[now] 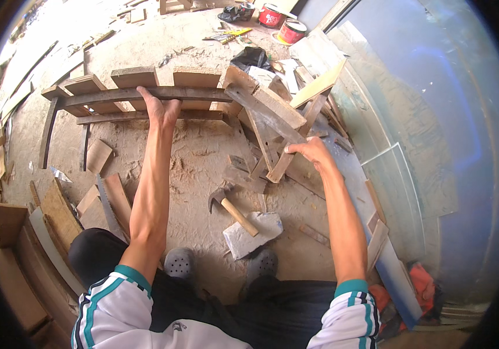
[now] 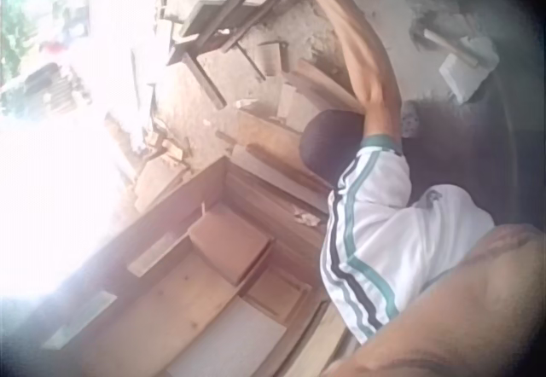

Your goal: The person assembles a wooden pallet-like structure by hand, fitting slats into a frame and using a hammer to secure pieces. The person adjusts and aligns multiple wooden components on the floor.

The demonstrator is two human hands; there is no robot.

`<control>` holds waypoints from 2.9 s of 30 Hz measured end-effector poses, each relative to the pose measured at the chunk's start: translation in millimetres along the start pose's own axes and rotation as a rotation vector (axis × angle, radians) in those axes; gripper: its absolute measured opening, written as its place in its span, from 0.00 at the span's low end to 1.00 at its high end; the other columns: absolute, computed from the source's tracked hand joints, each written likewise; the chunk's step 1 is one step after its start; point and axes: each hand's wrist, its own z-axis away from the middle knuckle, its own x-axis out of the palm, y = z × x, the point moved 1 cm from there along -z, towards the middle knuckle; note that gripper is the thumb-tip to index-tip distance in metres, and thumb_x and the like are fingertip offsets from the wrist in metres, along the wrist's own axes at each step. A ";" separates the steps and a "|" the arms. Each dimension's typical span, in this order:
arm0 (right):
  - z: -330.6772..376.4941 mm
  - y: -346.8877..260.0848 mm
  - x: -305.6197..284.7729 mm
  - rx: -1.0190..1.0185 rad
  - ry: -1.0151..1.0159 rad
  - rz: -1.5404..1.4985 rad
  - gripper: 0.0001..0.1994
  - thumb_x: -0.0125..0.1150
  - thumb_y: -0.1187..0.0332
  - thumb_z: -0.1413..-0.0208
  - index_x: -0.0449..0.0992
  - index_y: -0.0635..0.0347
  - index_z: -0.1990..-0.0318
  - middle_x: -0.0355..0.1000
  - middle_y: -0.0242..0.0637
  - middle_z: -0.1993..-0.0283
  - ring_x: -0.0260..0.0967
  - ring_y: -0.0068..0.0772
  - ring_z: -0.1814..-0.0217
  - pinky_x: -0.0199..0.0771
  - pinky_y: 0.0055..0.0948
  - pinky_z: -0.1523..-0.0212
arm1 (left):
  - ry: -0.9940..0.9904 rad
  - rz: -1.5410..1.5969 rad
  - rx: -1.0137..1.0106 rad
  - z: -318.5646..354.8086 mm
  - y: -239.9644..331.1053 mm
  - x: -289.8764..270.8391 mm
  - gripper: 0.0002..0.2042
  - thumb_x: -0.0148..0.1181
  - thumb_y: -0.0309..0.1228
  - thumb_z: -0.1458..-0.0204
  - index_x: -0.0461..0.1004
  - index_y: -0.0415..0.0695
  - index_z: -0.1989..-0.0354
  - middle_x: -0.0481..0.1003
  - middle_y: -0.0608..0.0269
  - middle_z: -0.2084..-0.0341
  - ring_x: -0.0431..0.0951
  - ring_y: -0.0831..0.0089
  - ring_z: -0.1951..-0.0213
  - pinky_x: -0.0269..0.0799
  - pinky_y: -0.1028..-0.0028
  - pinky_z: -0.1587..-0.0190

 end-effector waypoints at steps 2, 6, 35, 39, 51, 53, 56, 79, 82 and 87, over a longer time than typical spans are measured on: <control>-1.4 -11.4 1.1 0.021 0.041 0.037 0.32 0.76 0.61 0.71 0.74 0.80 0.61 0.72 0.46 0.63 0.70 0.35 0.60 0.67 0.31 0.58 | 0.016 -0.038 -0.023 -1.8 0.4 -0.9 0.35 0.38 0.60 0.40 0.53 0.46 0.33 0.54 0.57 0.33 0.53 0.57 0.32 0.46 0.51 0.30; -9.9 -33.7 -6.7 0.023 0.034 0.127 0.35 0.76 0.58 0.69 0.73 0.81 0.56 0.74 0.52 0.55 0.69 0.39 0.50 0.65 0.32 0.50 | 0.024 -0.101 -0.040 -12.7 3.0 -0.9 0.31 0.44 0.54 0.39 0.59 0.41 0.38 0.64 0.57 0.39 0.63 0.61 0.38 0.53 0.58 0.33; -11.6 11.7 -19.6 -0.338 0.107 0.704 0.56 0.50 0.23 0.57 0.62 0.77 0.41 0.69 0.67 0.49 0.69 0.59 0.44 0.68 0.47 0.44 | 0.402 -1.080 -0.425 58.6 -90.0 -72.6 0.19 0.49 0.54 0.41 0.68 0.49 0.66 0.72 0.72 0.76 0.74 0.76 0.68 0.70 0.69 0.56; -12.4 -2.0 -9.7 -0.355 0.046 0.677 0.57 0.48 0.23 0.56 0.59 0.77 0.39 0.69 0.70 0.50 0.69 0.61 0.44 0.68 0.49 0.44 | 0.570 -0.945 -0.486 36.3 -103.0 -146.5 0.22 0.54 0.48 0.42 0.67 0.44 0.49 0.73 0.65 0.61 0.74 0.70 0.59 0.70 0.62 0.50; -14.7 17.8 -7.0 -0.424 0.233 0.646 0.49 0.51 0.26 0.55 0.68 0.71 0.46 0.75 0.60 0.58 0.74 0.57 0.52 0.73 0.50 0.52 | 0.436 -0.800 -0.387 -14.1 -148.1 -180.1 0.12 0.54 0.41 0.40 0.71 0.47 0.55 0.73 0.65 0.60 0.74 0.68 0.58 0.72 0.65 0.53; -14.9 14.0 -6.8 -0.420 0.214 0.645 0.48 0.51 0.26 0.55 0.69 0.70 0.49 0.75 0.59 0.60 0.74 0.57 0.53 0.73 0.49 0.53 | 0.364 -0.786 -0.386 -11.3 -141.9 -187.1 0.11 0.54 0.42 0.40 0.72 0.49 0.58 0.73 0.66 0.61 0.74 0.70 0.59 0.71 0.67 0.53; -15.5 16.7 -7.0 -0.418 0.218 0.622 0.46 0.53 0.26 0.56 0.71 0.70 0.52 0.76 0.58 0.62 0.75 0.56 0.54 0.73 0.49 0.54 | 0.303 -0.772 -0.362 -5.6 -141.5 -185.6 0.11 0.55 0.43 0.41 0.73 0.50 0.57 0.73 0.67 0.61 0.74 0.71 0.57 0.71 0.69 0.51; -14.7 14.7 -7.4 -0.380 0.193 0.588 0.53 0.54 0.26 0.57 0.66 0.76 0.44 0.70 0.65 0.49 0.68 0.59 0.44 0.67 0.48 0.44 | 0.397 -0.946 -0.345 7.6 -145.5 -162.8 0.21 0.66 0.39 0.47 0.70 0.36 0.53 0.75 0.57 0.58 0.79 0.68 0.60 0.79 0.75 0.65; -13.5 14.2 -7.0 -0.395 0.217 0.591 0.53 0.54 0.26 0.57 0.65 0.77 0.43 0.70 0.65 0.49 0.68 0.59 0.44 0.67 0.47 0.44 | 0.427 -0.995 -0.362 10.3 -146.2 -155.6 0.22 0.66 0.39 0.48 0.70 0.35 0.52 0.75 0.56 0.58 0.79 0.67 0.61 0.80 0.75 0.65; -8.1 2.6 -8.6 -0.351 0.145 0.578 0.53 0.55 0.27 0.57 0.65 0.78 0.43 0.70 0.65 0.49 0.68 0.59 0.43 0.67 0.45 0.43 | 0.427 -1.021 -0.340 12.8 -145.3 -150.8 0.23 0.65 0.40 0.47 0.69 0.35 0.50 0.75 0.55 0.57 0.79 0.65 0.60 0.80 0.72 0.61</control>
